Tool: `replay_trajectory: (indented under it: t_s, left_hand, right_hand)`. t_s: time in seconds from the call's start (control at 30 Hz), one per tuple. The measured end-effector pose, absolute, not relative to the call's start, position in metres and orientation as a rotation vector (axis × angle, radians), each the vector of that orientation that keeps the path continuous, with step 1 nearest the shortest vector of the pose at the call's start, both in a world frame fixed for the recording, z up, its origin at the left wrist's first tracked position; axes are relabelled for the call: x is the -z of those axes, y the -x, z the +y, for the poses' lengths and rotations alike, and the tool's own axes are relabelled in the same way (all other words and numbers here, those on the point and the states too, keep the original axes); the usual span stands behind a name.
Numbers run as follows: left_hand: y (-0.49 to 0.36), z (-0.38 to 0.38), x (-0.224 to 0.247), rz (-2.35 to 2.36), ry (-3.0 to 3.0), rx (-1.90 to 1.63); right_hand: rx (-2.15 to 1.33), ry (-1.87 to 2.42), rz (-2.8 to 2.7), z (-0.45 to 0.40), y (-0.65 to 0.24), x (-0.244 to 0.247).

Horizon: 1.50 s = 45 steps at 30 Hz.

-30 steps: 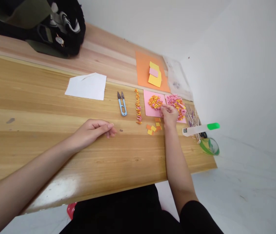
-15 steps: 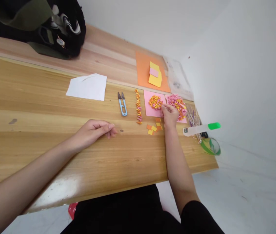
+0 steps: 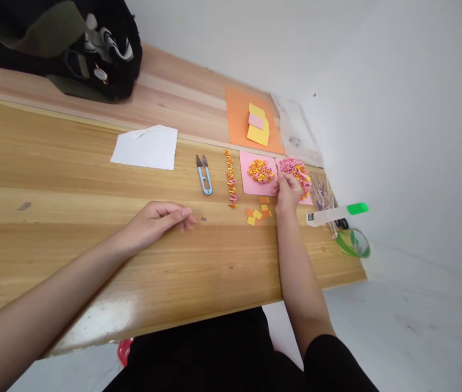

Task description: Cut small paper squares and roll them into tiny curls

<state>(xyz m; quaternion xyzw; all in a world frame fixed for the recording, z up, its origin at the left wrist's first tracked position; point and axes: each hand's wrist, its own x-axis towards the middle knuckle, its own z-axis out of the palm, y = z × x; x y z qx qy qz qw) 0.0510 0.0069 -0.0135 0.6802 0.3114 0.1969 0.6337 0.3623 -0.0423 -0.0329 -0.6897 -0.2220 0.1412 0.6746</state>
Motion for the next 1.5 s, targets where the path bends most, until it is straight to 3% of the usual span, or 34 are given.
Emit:
replay_trajectory:
  t_s: [0.3, 0.57, 1.5]
  left_hand:
    - [-0.053, 0.001, 0.016, 0.706, -1.609, -0.429]
    - [-0.056, -0.005, 0.025, 0.685, -1.725, -0.463]
    - [-0.061, -0.014, 0.033, 0.667, -2.222, -0.559]
  right_hand:
    - [-0.201, 1.433, -0.511, -0.052, -0.362, 0.021]
    - [-0.122, 1.579, -0.544, -0.058, -0.365, 0.021]
    - [-0.239, 1.749, -0.684, -0.058, -0.369, 0.042]
